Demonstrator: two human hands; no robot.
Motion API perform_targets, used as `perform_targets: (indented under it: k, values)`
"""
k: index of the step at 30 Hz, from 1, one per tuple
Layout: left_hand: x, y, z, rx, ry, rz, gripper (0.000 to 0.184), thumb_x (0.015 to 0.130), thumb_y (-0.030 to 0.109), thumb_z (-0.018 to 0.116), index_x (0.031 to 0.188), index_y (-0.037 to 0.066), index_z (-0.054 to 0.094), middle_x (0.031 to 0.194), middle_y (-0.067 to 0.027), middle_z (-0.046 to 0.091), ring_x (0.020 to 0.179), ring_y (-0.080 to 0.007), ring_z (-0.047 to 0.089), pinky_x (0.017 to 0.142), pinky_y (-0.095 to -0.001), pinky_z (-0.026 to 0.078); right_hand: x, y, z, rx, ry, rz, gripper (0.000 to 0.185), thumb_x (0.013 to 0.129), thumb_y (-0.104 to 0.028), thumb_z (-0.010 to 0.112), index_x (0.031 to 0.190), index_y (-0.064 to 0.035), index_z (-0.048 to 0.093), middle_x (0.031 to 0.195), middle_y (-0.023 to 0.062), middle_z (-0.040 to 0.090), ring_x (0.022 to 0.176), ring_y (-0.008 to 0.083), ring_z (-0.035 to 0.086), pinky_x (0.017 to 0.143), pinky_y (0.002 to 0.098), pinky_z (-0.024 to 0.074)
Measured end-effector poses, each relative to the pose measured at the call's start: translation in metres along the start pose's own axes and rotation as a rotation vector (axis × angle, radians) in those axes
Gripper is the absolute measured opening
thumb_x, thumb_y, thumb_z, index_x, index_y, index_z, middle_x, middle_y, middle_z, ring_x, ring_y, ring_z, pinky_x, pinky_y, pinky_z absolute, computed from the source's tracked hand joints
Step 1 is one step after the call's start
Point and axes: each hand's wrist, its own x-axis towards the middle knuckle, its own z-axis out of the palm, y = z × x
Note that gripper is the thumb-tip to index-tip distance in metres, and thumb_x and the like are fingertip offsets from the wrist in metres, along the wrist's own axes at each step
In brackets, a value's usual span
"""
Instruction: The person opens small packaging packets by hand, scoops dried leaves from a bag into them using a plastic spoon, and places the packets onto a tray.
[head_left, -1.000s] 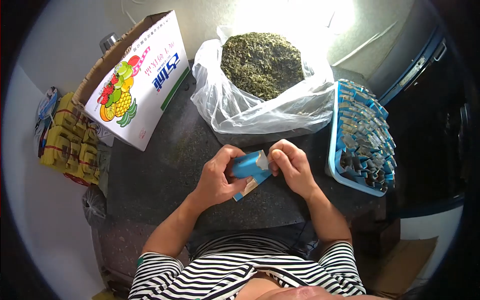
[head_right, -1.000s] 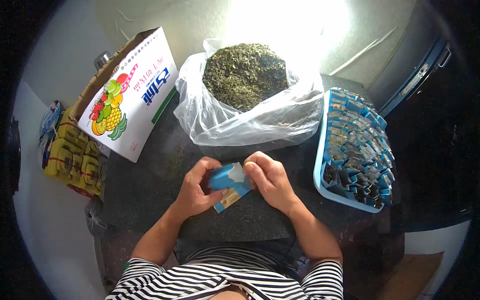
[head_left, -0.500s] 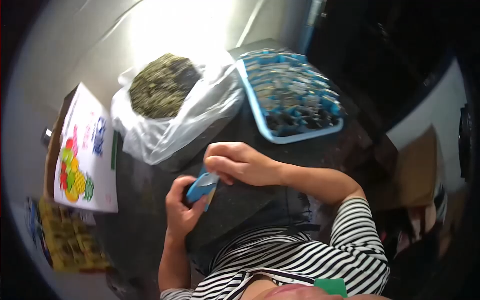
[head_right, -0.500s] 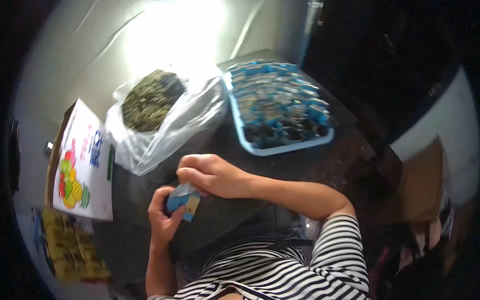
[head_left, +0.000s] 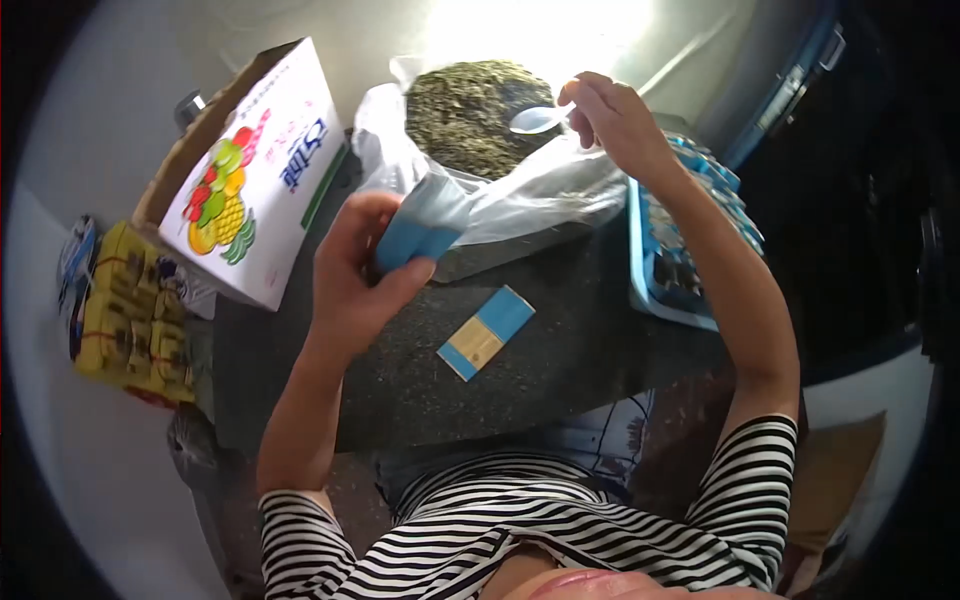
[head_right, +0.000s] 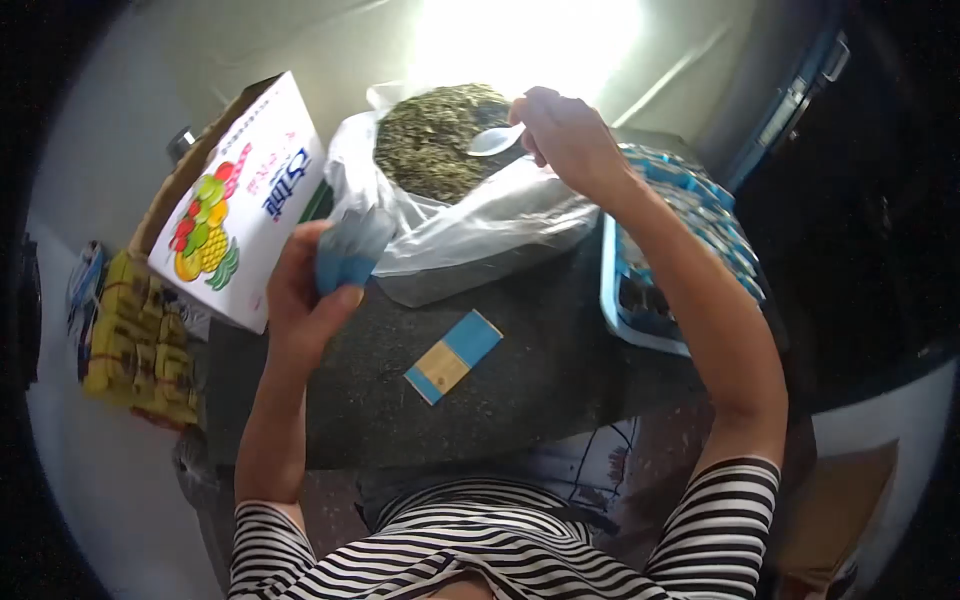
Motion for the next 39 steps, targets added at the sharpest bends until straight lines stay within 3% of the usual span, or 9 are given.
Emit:
perform_targets:
  k: [4,6,9,12,17,24,29,34,39]
  values:
    - [0.029,-0.002,0.002,-0.037,0.017,0.056,0.046,0.081,-0.001,0.073,0.120,0.005,0.050,0.099,-0.0018,0.060,0.087,-0.0040,0.057,0.070,-0.0198,0.047,0.038,0.029,0.035,-0.642,-0.013,-0.051,0.027,0.097,-0.030,0.047,0.101,-0.0101,0.065,0.077,0.0137,0.064,0.066,0.0263,0.062,0.069,0.0398,0.0508]
    - [0.034,-0.003,0.003,-0.058,0.020,0.043,0.046,0.081,-0.002,0.073,0.120,0.005,0.050,0.099,-0.0020,0.060,0.088,-0.0047,0.058,0.072,-0.0203,0.048,0.055,0.063,0.056,-0.578,-0.143,-0.157,0.026,0.096,-0.027,0.048,0.099,-0.0081,0.065,0.074,0.0120,0.064,0.067,0.0222,0.064,0.066,0.0368,0.0518]
    - [0.044,-0.011,0.000,-0.013,0.025,0.067,0.046,0.081,-0.002,0.073,0.120,0.004,0.050,0.099,-0.0025,0.060,0.087,-0.0051,0.058,0.072,-0.0204,0.048,0.073,0.082,0.095,-0.077,-0.267,0.291,0.021,0.094,-0.019,0.051,0.091,-0.0024,0.065,0.069,0.0072,0.062,0.055,0.0138,0.058,0.048,0.0289,0.0455]
    - [0.059,-0.021,-0.008,-0.014,0.049,0.054,0.045,0.082,-0.001,0.073,0.120,0.004,0.050,0.099,-0.0032,0.060,0.087,-0.0056,0.058,0.073,-0.0207,0.049,0.080,0.076,0.097,0.211,-0.259,0.461,0.023,0.092,-0.020,0.051,0.091,-0.0028,0.066,0.073,0.0082,0.066,0.063,0.0178,0.063,0.061,0.0332,0.0528]
    - [0.088,-0.031,0.001,-0.039,0.130,0.059,0.039,0.085,0.004,0.073,0.118,0.003,0.052,0.099,-0.0042,0.061,0.084,-0.0059,0.059,0.072,-0.0210,0.049,0.091,0.080,0.105,0.444,-0.245,0.597,0.025,0.096,-0.027,0.056,0.099,-0.0038,0.066,0.081,0.0072,0.067,0.066,0.0152,0.066,0.057,0.0291,0.0550]
    - [0.123,-0.051,0.029,-0.134,0.131,0.050,0.038,0.085,0.005,0.073,0.117,0.001,0.052,0.093,-0.0045,0.061,0.081,-0.0065,0.059,0.069,-0.0213,0.050,0.102,0.077,0.055,0.474,-0.185,0.558,0.020,0.095,-0.033,0.060,0.097,-0.0135,0.062,0.081,-0.0003,0.063,0.066,0.0076,0.060,0.063,0.0237,0.0517]
    - [0.138,-0.064,0.027,-0.047,0.142,0.001,0.042,0.082,0.006,0.075,0.116,0.001,0.052,0.092,-0.0049,0.061,0.079,-0.0072,0.060,0.068,-0.0214,0.050,0.102,0.053,0.012,0.552,-0.247,0.474,0.024,0.101,-0.030,0.055,0.107,-0.0080,0.063,0.082,0.0000,0.063,0.070,0.0083,0.059,0.064,0.0240,0.0493]
    - [0.154,-0.078,0.019,0.176,0.128,-0.083,0.044,0.080,0.010,0.077,0.115,0.001,0.052,0.088,-0.0026,0.062,0.079,-0.0066,0.060,0.068,-0.0231,0.050,0.107,0.033,-0.011,0.513,-0.249,0.419,0.023,0.100,-0.029,0.055,0.105,-0.0072,0.063,0.079,-0.0001,0.060,0.067,0.0088,0.054,0.062,0.0233,0.0455]
    - [0.164,-0.084,0.028,0.157,0.119,-0.102,0.046,0.078,0.017,0.076,0.113,0.000,0.052,0.086,-0.0087,0.065,0.073,-0.0133,0.061,0.069,-0.0302,0.051,0.116,0.018,-0.010,0.394,-0.293,0.389,0.021,0.099,-0.026,0.053,0.100,-0.0073,0.063,0.073,0.0000,0.055,0.062,0.0088,0.048,0.054,0.0236,0.0373]
